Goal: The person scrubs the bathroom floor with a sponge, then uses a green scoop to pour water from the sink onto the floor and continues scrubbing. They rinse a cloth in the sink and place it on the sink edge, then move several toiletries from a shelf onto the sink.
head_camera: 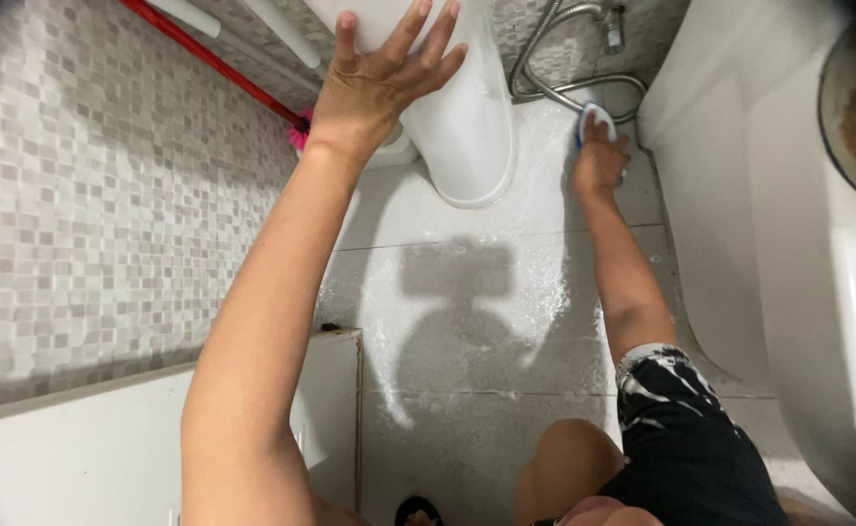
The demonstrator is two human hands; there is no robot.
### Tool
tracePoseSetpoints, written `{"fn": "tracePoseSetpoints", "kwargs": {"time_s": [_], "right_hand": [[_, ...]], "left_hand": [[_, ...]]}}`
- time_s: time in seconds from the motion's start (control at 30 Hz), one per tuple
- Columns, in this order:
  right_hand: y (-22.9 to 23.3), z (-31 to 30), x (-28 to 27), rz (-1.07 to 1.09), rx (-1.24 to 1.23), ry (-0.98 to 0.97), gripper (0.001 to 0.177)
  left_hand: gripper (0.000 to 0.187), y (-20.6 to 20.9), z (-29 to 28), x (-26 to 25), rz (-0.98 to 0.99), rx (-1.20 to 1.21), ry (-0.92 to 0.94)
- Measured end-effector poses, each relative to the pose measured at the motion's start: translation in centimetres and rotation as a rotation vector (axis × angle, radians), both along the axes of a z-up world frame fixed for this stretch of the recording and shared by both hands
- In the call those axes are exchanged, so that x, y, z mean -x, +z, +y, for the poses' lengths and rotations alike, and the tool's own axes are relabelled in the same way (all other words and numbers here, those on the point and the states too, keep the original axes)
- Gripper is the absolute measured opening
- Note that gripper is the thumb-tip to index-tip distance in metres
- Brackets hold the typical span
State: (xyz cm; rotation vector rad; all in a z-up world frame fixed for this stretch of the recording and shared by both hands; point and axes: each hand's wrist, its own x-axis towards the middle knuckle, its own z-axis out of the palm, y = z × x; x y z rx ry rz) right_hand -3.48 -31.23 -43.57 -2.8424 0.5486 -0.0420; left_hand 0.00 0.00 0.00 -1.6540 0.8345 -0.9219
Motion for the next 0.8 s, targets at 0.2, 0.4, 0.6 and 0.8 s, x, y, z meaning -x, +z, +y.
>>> {"fn": "tracePoseSetpoints", "kwargs": {"time_s": [0.2,0.4,0.6,0.8], "right_hand": [[3.7,-2.9,2.9,0.025,-0.066,0.0,0.089],[2.4,-0.5,-0.7,-0.24,-0.209,-0.369,0.094],[1.0,6.2,-5.8,-0.11,-0.383,-0.103,0.085],[1.8,0.8,-5.9,-0.015,-0.889,-0.444,0.052]], "left_hand": [[0.081,-0.9,0.7,-0.8,0.037,0.047,-0.091],[0.079,-1.3,0.7,-1.3,0.035,0.064,-0.118],[0.087,-1.1,0.5,-1.0,0.028,0.027,-0.062],[0.074,-1.6,0.9,-1.4,0.066,0.056,-0.094]]}}
